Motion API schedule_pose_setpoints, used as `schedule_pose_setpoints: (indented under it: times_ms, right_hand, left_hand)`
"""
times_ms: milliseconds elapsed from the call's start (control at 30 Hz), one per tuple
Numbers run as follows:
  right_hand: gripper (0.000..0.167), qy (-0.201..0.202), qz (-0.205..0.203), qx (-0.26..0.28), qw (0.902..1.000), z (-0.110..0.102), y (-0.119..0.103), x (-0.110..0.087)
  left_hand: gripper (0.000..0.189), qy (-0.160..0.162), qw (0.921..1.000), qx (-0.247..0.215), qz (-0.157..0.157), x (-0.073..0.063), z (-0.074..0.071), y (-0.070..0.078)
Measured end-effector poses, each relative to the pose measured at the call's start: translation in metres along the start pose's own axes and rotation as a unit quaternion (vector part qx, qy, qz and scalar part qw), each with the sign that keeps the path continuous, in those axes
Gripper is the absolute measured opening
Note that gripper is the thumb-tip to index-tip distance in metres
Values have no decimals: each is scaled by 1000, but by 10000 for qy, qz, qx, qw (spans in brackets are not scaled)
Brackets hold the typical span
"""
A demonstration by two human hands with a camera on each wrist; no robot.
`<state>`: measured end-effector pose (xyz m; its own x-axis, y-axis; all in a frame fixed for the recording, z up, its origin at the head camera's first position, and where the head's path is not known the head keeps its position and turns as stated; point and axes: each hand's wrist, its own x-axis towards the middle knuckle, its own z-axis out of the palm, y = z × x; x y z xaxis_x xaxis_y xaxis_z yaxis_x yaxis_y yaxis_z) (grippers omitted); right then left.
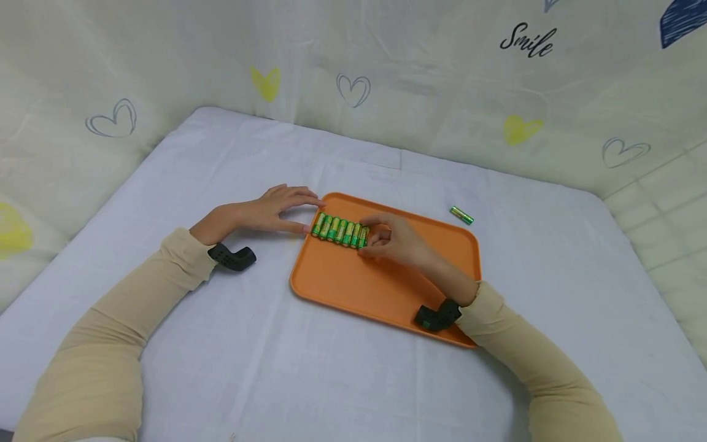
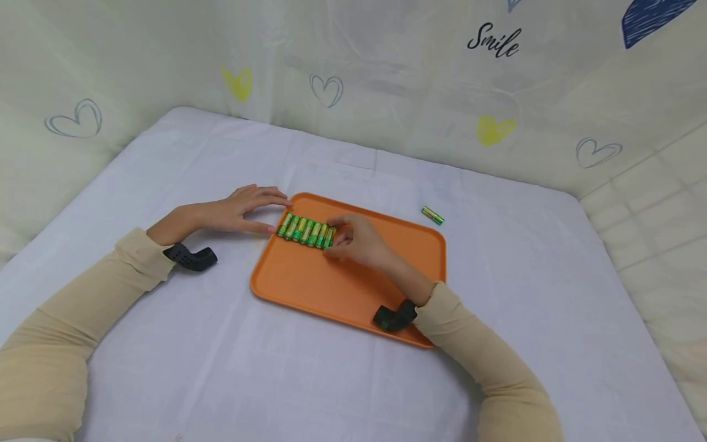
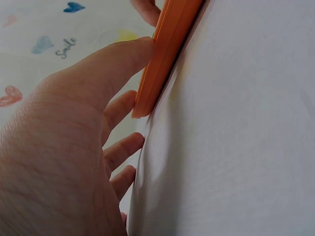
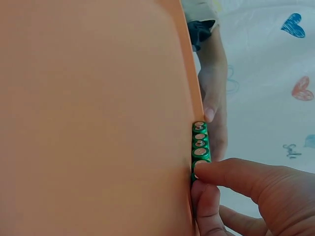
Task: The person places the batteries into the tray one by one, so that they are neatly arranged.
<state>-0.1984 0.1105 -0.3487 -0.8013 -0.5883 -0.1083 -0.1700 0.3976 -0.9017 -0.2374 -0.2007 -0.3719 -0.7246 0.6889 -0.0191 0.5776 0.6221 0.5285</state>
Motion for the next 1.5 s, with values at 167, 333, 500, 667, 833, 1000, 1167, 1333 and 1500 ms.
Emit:
schedule_pose_setpoints:
  times_ms: [167,333,500,667,833,1000,1167,1333,1500]
  right_hand:
    - [58,17,15,-87,10000,1,-1,0]
    - [57,9,-48,-43,10000,1,-2,0]
    - [57,-18,-45,-5,10000,1,-1,-1]
    - [59,-57,-13,31,10000,-1,-2,-3]
    - [59,-219,-38,159,9996,-5,-1,-6]
    - [55,-293,-33,126,9995,-12,2,-8]
    - [52,-225,-12,-75,9997,-20,5,-8]
    - [47,-87,92,-211,9997,-29,8,-10]
    - [43,-6,145,-313,9994,-37,10,-14]
  left_hand:
    - [63,1,10000,-21,-43,-1,-1,2]
    - [63,5,10000,-8,-22,-1,-1,1]
    - [64,22,10000,-53,7,0,-1,2]
    - [64,-17,10000,-39,-42,0,-1,3]
    - [63,-39,9999,-46,-84,0,-2,4]
    - [64,-40,9999,-24,-107,0,-2,4]
    - [63,-28,9999,-18,-99,0,-2,4]
    - [64,-51,9999,-74,-92,-1,-3,5]
    - [64,-55,9999,-99,-110,-2,-3,7]
